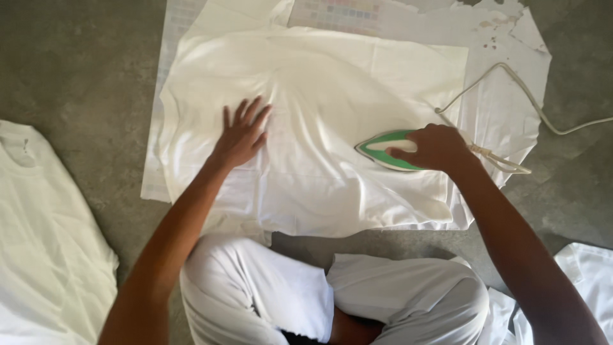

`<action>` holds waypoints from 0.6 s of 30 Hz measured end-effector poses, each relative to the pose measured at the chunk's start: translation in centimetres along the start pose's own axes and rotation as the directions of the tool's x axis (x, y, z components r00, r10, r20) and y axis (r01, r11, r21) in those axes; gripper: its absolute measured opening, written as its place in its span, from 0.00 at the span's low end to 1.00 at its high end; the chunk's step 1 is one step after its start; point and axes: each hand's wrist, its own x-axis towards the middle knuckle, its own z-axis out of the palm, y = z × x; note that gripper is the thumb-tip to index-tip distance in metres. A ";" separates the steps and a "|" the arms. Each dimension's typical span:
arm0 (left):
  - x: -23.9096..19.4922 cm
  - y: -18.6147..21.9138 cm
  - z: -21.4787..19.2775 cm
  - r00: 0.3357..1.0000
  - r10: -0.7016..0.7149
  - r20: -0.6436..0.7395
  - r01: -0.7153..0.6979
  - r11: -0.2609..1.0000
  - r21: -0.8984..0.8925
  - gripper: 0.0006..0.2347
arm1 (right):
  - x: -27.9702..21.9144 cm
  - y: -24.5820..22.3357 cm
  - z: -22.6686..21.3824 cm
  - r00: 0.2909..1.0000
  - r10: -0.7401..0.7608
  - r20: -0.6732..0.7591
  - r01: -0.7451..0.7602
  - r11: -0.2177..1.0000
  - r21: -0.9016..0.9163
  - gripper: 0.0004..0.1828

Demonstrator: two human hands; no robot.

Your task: The person sits on the floor and irons a white shirt laid out on a patterned cloth. They use a green iron to smooth the fabric, repeatedly adjusting the shirt's position and sleeves to ensure even coverage.

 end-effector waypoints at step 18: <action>-14.0 -7.1 1.3 0.958 -0.183 -0.221 0.205 0.976 0.078 0.27 | -0.8 1.4 2.6 0.993 0.113 -0.029 -0.114 0.993 -0.036 0.49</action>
